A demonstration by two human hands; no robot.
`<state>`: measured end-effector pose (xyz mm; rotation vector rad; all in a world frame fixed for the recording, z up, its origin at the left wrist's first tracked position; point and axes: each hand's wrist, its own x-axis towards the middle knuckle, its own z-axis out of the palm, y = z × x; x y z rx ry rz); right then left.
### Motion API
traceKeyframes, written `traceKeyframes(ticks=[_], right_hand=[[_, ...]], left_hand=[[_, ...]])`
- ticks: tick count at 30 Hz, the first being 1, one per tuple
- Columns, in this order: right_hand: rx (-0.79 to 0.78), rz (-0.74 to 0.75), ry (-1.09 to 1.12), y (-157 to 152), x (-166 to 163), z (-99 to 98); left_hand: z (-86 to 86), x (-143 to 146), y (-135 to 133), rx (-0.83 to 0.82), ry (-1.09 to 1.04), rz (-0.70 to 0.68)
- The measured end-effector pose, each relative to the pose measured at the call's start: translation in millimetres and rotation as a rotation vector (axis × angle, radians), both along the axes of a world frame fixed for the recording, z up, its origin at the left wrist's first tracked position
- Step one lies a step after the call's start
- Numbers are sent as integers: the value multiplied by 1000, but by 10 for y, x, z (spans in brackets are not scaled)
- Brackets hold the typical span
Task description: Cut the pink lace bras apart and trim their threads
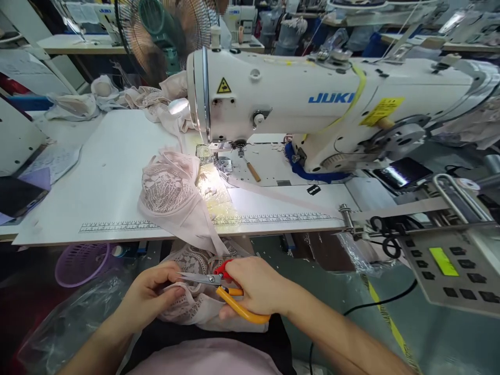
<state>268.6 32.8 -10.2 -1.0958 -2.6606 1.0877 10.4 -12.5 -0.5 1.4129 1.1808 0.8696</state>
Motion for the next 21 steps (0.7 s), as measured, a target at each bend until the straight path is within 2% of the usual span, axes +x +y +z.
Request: traceKeyframes(ticks=[7,21], right_hand=[[143,5,-177,-28,254,44],[231,44,-296,-82,212,128]], left_hand=[[24,15,34,22,45,-44],[42,25,51,67,74,-71]])
